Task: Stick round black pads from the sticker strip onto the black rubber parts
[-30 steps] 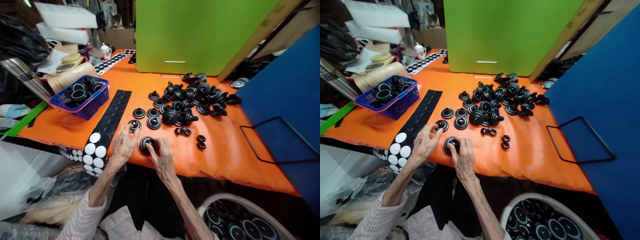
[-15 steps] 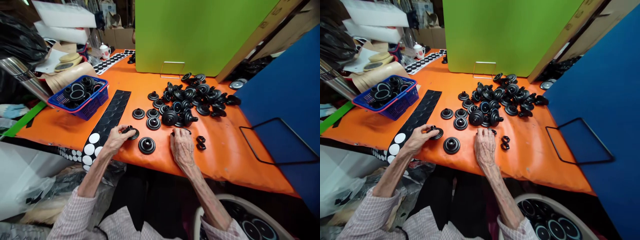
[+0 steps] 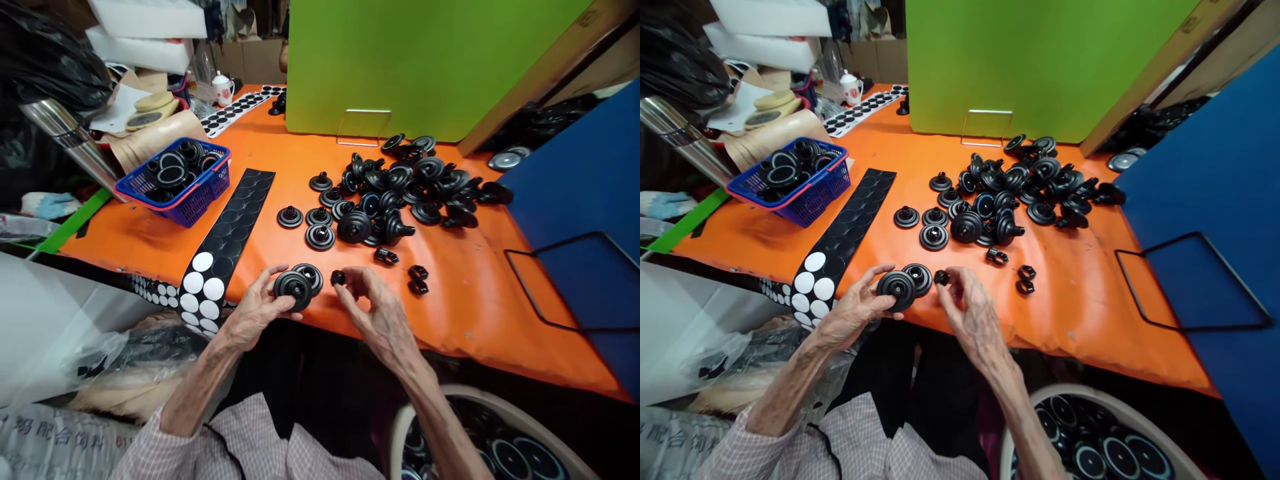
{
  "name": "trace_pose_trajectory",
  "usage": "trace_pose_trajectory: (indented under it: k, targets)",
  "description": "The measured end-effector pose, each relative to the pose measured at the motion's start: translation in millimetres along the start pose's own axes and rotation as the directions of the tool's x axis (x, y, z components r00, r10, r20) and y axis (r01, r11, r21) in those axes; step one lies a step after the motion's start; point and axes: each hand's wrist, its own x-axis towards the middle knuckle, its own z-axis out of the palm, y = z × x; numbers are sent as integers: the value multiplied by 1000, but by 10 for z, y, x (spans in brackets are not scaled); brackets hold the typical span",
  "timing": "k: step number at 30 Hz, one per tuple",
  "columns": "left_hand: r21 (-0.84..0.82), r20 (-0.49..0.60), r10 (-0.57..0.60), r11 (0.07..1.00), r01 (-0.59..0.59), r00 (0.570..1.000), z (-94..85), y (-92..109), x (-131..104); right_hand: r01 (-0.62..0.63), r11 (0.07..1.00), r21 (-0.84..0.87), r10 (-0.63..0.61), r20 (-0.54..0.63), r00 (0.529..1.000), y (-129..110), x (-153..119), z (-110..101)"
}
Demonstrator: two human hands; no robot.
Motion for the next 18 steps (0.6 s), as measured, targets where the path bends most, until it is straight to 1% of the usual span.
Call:
trace_pose_trajectory:
  k: [1,3,5,9,12,15,18]
  targets:
    - [16,-3,16,1000,-16,1000,20,-11,-6,-8,998,60,8,9,1000,-125,-63,1]
    - [49,-1,49,998,-49,999,55,-45,-14,7,992,124,-8,9,1000,-328,-183,29]
    - [82,-1,86,993,-86,996,72,-88,-17,39,990,139,-37,-13,999,-438,-266,76]
    - [161,19,152,975,-154,988,61,-165,-24,96,991,96,-93,-41,995,-455,-309,152]
    - [186,40,180,965,-184,983,53,-177,-44,134,990,36,-132,-58,990,-455,-314,181]
    - [141,68,169,974,-177,983,57,-161,-71,142,990,-22,-143,-79,987,-502,-343,196]
    - [78,72,166,982,-171,984,54,-154,-90,130,991,17,-129,-54,990,-545,-379,190]
